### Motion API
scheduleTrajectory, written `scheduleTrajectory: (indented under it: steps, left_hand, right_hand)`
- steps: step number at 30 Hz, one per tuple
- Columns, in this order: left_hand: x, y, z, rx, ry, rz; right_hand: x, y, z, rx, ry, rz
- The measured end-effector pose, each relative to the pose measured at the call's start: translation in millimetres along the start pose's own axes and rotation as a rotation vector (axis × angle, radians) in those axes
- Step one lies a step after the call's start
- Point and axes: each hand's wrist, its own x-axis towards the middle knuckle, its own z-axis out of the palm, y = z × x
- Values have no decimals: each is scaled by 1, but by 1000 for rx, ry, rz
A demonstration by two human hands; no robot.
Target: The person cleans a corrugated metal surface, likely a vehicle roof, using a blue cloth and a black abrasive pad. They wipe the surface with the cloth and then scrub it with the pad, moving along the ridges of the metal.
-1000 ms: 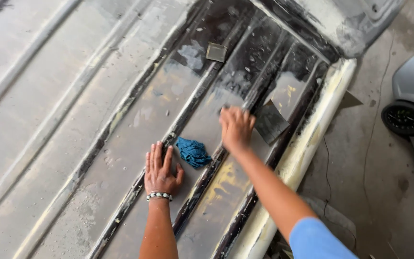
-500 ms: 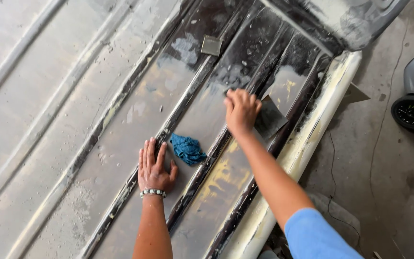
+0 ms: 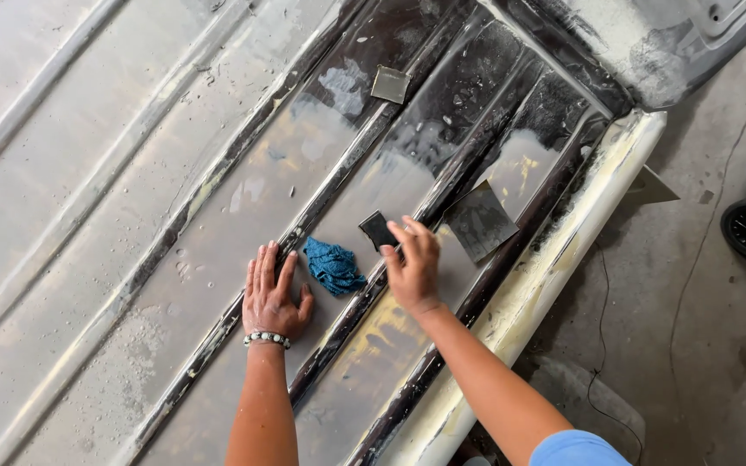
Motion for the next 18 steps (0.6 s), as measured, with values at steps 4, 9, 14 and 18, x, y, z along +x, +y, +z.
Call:
scheduleTrajectory:
  steps: [4, 9, 14, 18]
  left_hand:
    - [-1, -1, -1, -16, 24, 18]
    - [-4, -1, -2, 7, 15, 50]
    - [3, 2, 19, -100, 128, 74]
    - [56, 45, 5, -157, -54, 368]
  right_hand:
    - [-36, 35, -11, 22, -57, 133]
    - [-38, 26, -15, -444, -208, 158]
    - [-36, 24, -16, -412, -180, 165]
    - [-40, 20, -13, -410, -169, 190]
